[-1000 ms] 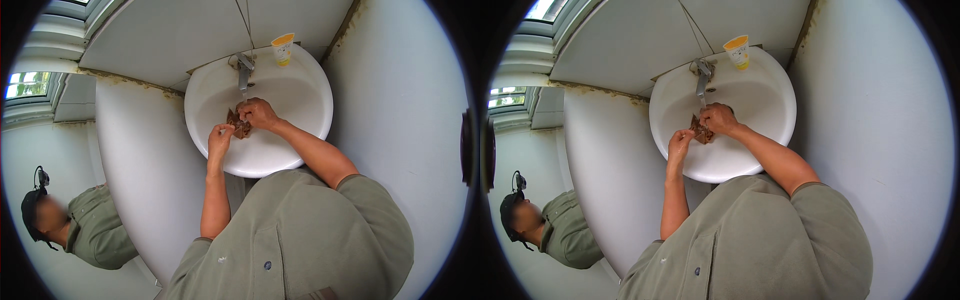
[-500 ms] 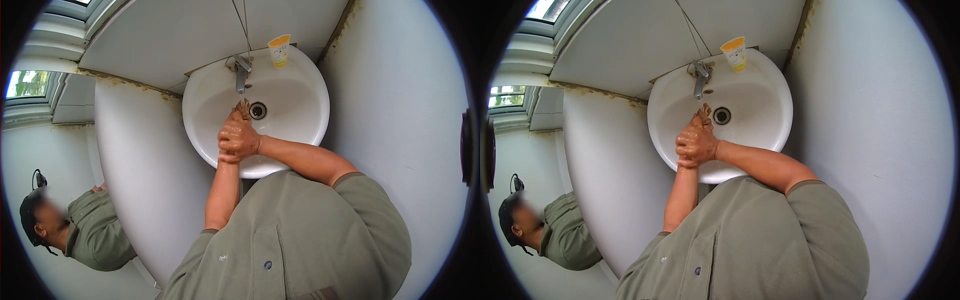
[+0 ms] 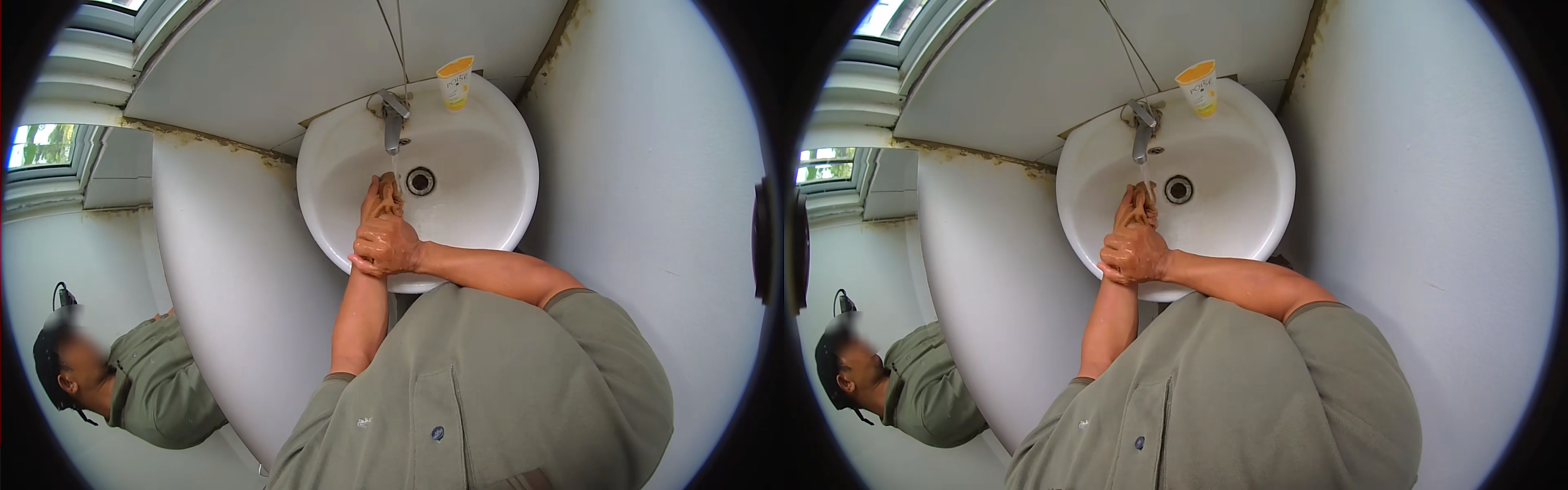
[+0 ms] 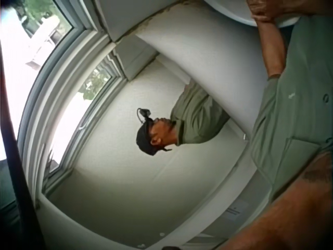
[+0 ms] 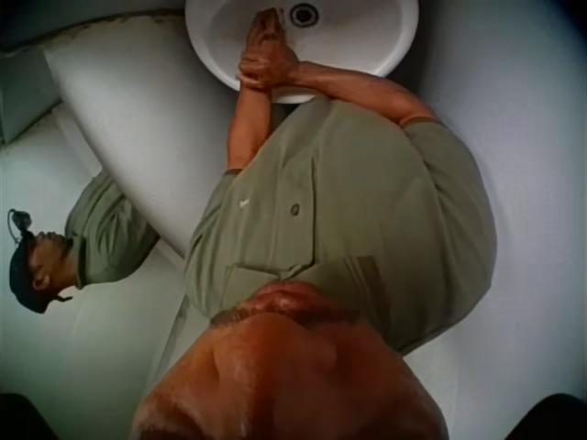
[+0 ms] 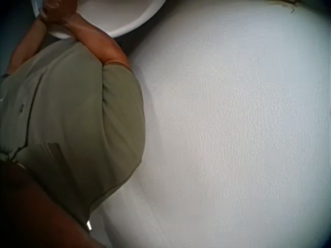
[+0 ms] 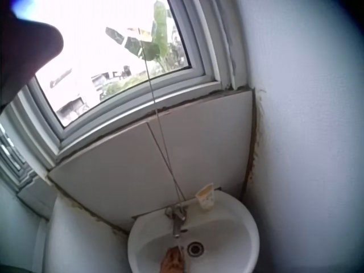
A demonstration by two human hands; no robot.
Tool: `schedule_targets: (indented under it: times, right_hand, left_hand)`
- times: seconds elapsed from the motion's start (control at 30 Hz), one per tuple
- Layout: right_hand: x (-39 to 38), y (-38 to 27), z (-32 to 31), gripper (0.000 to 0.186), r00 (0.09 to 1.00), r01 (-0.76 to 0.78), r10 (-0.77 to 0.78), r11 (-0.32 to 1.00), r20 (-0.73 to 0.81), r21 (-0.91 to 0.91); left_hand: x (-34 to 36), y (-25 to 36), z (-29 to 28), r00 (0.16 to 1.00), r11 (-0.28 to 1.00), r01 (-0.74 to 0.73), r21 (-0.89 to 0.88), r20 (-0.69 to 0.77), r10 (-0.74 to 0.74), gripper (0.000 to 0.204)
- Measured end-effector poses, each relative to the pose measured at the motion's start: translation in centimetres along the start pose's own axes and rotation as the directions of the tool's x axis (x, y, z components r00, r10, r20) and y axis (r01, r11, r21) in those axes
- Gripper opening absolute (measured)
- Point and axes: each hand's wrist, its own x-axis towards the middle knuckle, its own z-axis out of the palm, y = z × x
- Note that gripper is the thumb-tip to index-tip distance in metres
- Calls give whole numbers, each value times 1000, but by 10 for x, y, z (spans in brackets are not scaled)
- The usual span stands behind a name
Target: The person washes and wrings a cloth under running water in a sink, turns off the faucet, and steps back while holding the cloth.
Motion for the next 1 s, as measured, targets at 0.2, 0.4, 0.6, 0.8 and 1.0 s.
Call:
schedule_targets:
  times: [0.2, 0.4, 0.6, 0.8, 1.0]
  right_hand:
    - [-13, 93, -18, 27, 400, -913, 911, 385, -105, -136]
    - [-21, 96, -19, 45, 200, -780, 879, -124, 432, 614]
    - [-31, 91, -4, 43, 252, -681, 801, -252, 543, 688]
    - [-38, 100, -6, 25, 262, -622, 917, -77, 300, 779]
    - [-15, 92, -32, 26, 404, -580, 745, -240, 531, 779]
  left_hand:
    - [-10, -17, 50, 970, 997, 42, 69, -240, -25, 34]
    - [-12, 0, 52, 988, 995, -21, 102, -148, 36, 40]
    - [-7, 8, 43, 990, 955, -40, 294, -117, 77, 59]
    - [-34, -2, 74, 978, 922, 178, 345, -169, -126, 76]
    - [-31, 5, 52, 925, 858, 364, 364, -34, -378, 62]
